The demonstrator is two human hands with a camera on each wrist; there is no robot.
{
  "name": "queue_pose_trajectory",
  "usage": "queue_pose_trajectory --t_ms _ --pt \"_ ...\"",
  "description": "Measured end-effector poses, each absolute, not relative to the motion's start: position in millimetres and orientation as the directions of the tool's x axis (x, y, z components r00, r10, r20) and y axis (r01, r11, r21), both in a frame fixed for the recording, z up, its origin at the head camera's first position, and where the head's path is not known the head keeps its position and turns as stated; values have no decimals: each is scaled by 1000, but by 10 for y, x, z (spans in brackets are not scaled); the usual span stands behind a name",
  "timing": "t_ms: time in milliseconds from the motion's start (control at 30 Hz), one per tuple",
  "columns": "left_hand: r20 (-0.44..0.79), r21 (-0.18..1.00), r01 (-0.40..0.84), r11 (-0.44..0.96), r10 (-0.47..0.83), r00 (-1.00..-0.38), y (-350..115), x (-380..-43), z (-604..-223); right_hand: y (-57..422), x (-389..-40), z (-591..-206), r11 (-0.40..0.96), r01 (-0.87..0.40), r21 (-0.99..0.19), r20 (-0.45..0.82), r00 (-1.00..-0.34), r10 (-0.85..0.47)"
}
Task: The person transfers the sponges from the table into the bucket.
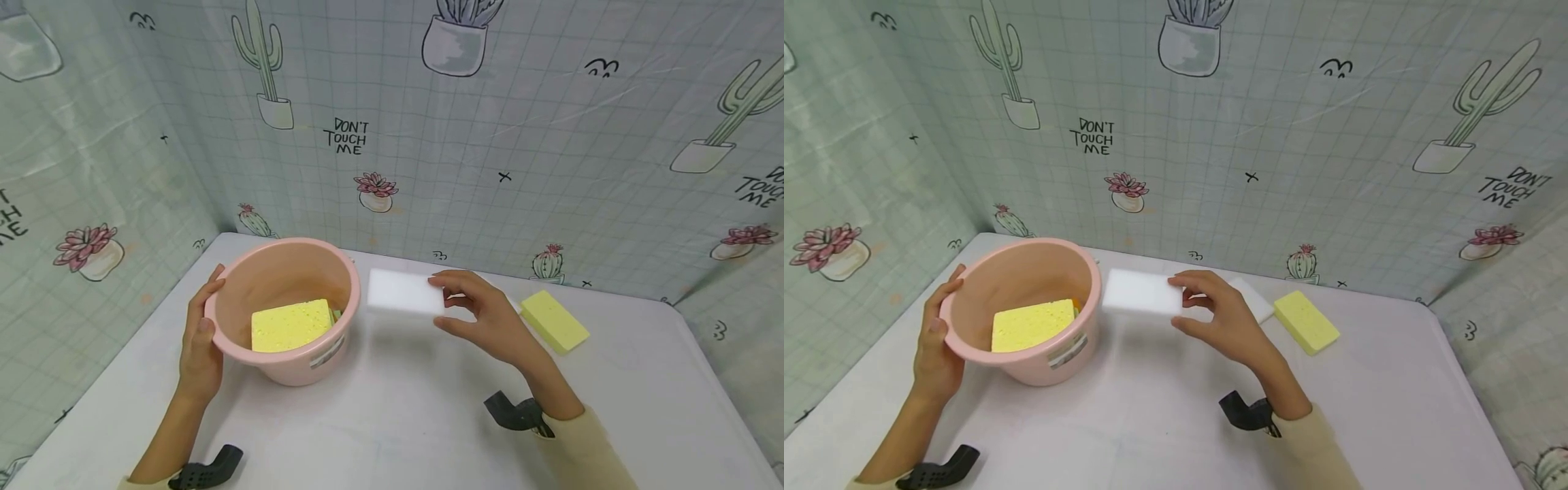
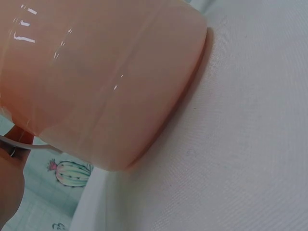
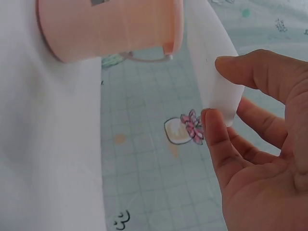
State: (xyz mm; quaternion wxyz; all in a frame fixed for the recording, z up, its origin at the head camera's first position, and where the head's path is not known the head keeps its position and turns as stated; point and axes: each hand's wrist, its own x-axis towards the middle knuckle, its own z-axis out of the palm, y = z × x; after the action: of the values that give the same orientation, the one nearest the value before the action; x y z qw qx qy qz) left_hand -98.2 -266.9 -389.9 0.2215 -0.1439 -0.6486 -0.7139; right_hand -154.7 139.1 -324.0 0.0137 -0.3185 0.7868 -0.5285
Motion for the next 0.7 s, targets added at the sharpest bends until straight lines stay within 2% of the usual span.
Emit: queue_pose_trajectory --t_ms 200,567,700 --pt "489 866 498 -43 -129 -863 -2665 -980 -3886 1279 -1557 -3146 253 -494 -832 313 -793 -522" --pt "486 868 494 -42 -133 -864 -2662 -983 -3887 1061 -1591 -2989 175 -503 -847 337 -760 -555" --pt "488 866 497 -46 -137 -862 -2668 -984 -3893 910 -1630 -2934 203 -511 -835 328 -759 -563"
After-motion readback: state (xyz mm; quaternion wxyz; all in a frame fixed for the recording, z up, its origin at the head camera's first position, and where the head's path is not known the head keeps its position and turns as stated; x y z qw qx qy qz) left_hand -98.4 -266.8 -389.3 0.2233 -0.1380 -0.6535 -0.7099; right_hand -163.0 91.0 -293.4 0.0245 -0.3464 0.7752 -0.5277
